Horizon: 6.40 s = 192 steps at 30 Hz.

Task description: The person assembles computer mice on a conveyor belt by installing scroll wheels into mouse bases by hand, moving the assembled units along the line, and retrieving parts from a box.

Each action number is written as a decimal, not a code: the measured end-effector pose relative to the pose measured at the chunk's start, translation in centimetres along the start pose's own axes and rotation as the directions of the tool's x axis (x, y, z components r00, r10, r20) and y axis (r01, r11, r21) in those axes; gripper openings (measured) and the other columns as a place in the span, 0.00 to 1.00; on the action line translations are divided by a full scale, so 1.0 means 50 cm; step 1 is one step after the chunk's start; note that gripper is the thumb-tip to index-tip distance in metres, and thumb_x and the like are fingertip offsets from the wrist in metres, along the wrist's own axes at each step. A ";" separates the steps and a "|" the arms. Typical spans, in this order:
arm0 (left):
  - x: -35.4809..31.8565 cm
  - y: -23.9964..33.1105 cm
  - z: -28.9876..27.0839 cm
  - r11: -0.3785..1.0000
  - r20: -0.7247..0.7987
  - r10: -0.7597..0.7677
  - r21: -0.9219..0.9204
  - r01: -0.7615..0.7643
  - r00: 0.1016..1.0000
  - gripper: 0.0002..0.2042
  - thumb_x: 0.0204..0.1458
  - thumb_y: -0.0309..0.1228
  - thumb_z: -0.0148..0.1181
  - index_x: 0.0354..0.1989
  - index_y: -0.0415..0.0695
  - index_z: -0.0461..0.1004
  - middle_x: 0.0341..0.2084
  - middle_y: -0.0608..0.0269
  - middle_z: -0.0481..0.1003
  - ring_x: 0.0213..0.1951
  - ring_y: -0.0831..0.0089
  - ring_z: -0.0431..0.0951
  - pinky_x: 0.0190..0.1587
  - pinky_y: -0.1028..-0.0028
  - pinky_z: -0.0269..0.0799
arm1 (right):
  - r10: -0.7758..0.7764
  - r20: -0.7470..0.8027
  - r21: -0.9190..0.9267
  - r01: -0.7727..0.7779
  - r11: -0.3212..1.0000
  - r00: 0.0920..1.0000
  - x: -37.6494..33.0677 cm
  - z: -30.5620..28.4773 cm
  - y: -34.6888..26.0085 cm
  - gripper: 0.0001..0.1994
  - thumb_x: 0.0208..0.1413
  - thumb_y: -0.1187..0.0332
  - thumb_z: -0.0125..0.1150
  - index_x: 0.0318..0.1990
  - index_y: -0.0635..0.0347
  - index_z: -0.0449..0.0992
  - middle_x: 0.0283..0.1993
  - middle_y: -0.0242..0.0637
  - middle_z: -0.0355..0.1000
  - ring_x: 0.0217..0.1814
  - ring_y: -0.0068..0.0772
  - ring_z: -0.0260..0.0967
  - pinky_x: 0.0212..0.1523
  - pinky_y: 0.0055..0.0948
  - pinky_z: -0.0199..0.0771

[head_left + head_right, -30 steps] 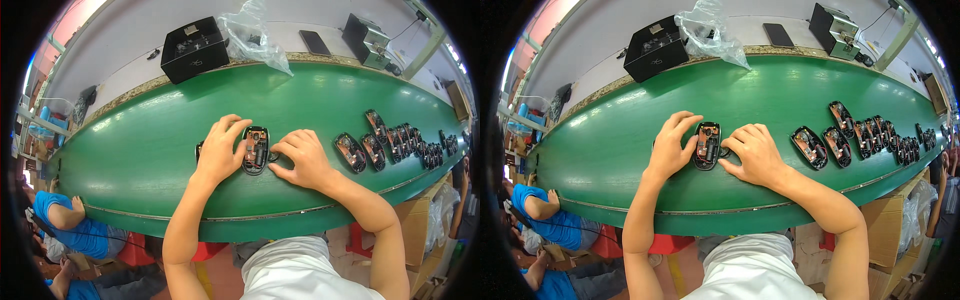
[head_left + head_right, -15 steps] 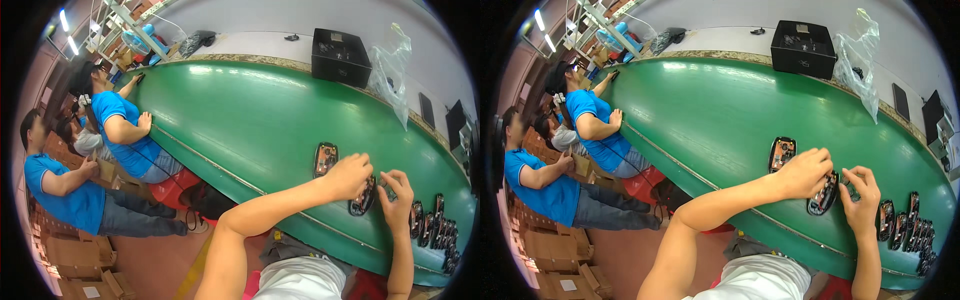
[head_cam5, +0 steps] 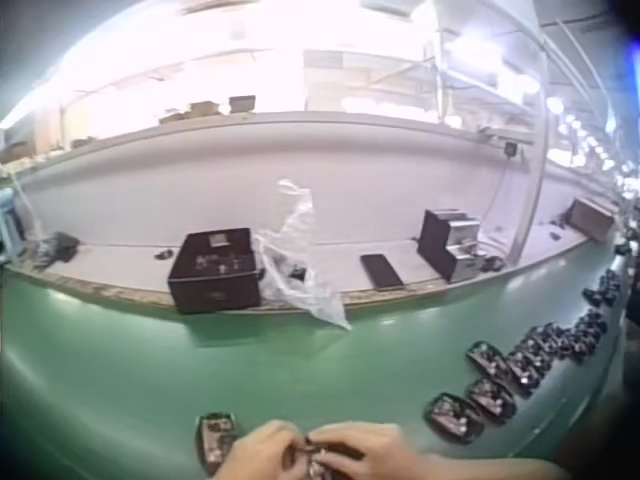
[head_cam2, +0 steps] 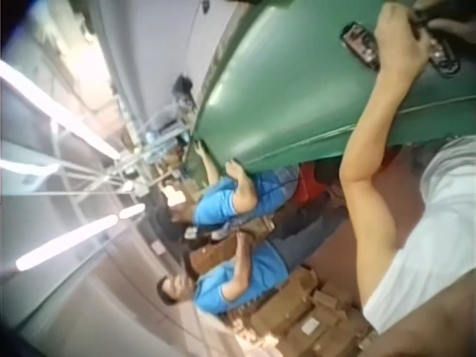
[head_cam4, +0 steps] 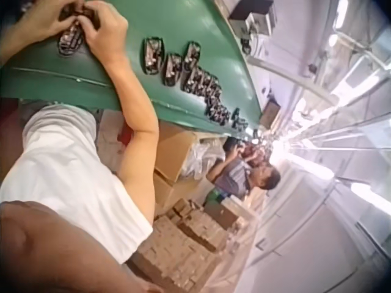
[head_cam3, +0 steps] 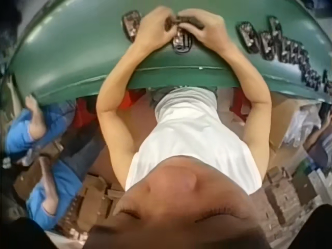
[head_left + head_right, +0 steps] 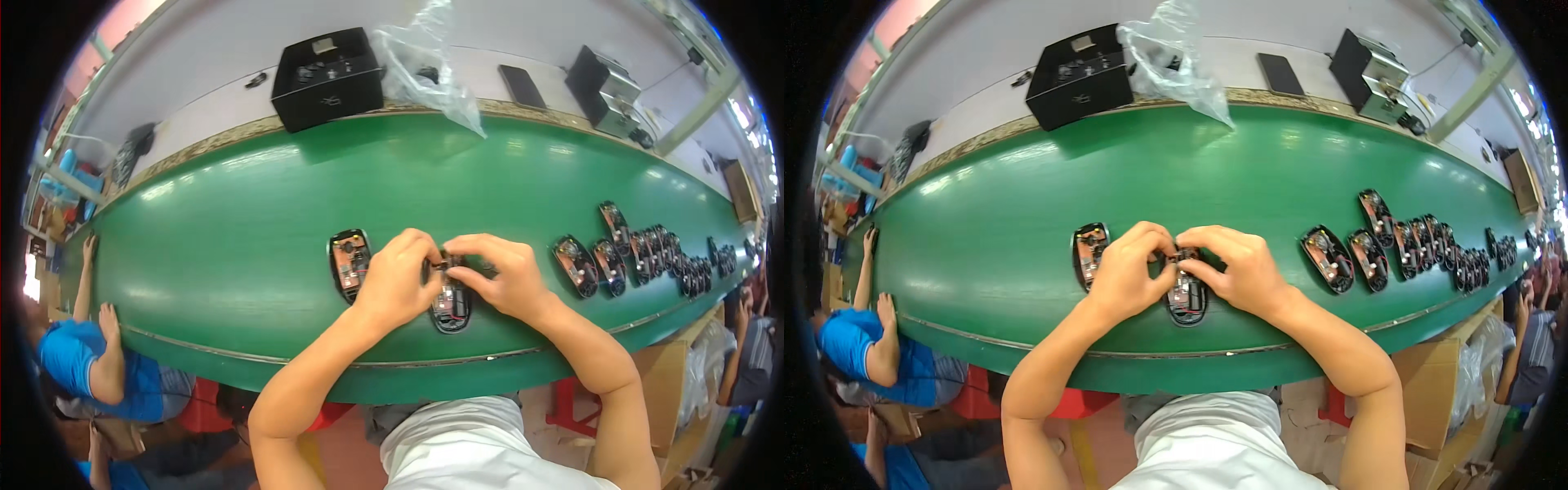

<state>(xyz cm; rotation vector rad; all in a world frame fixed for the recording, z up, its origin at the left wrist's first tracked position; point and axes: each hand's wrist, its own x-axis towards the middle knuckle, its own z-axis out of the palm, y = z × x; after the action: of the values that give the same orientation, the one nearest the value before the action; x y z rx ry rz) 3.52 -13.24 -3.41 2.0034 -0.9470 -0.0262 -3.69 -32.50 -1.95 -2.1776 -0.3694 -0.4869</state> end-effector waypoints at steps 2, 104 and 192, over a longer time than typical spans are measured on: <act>0.011 0.007 0.012 0.999 0.013 0.042 -0.002 -0.042 0.999 0.09 0.42 0.21 0.66 0.33 0.38 0.74 0.36 0.54 0.75 0.39 0.53 0.79 0.41 0.61 0.77 | 0.007 -0.015 -0.020 -0.008 1.000 1.000 -0.011 -0.006 0.006 0.15 0.48 0.74 0.75 0.45 0.63 0.82 0.46 0.43 0.82 0.47 0.43 0.81 0.48 0.36 0.81; 0.010 -0.047 -0.025 0.962 -0.008 -0.228 -0.156 0.224 0.974 0.07 0.45 0.19 0.68 0.32 0.34 0.79 0.40 0.58 0.77 0.33 0.77 0.77 0.35 0.78 0.79 | 0.016 0.205 -0.123 0.010 0.992 0.979 0.097 0.027 -0.004 0.08 0.46 0.74 0.71 0.35 0.66 0.84 0.32 0.47 0.81 0.37 0.51 0.79 0.42 0.45 0.79; -0.151 -0.460 -0.707 -0.078 -0.597 -0.589 0.712 0.698 0.544 0.39 0.58 0.63 0.46 0.63 0.36 0.63 0.56 0.34 0.67 0.56 0.37 0.70 0.55 0.40 0.67 | 0.662 -0.144 0.684 -0.409 0.604 0.736 -0.069 -0.093 0.102 0.15 0.71 0.57 0.52 0.51 0.60 0.72 0.29 0.31 0.69 0.19 0.12 0.55 0.14 0.14 0.51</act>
<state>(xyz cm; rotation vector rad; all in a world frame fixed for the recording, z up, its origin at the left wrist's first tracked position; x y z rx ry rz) 24.88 23.85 -1.40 3.3796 0.4858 0.1179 -5.55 -39.56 -4.41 -1.3830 0.3466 -0.3560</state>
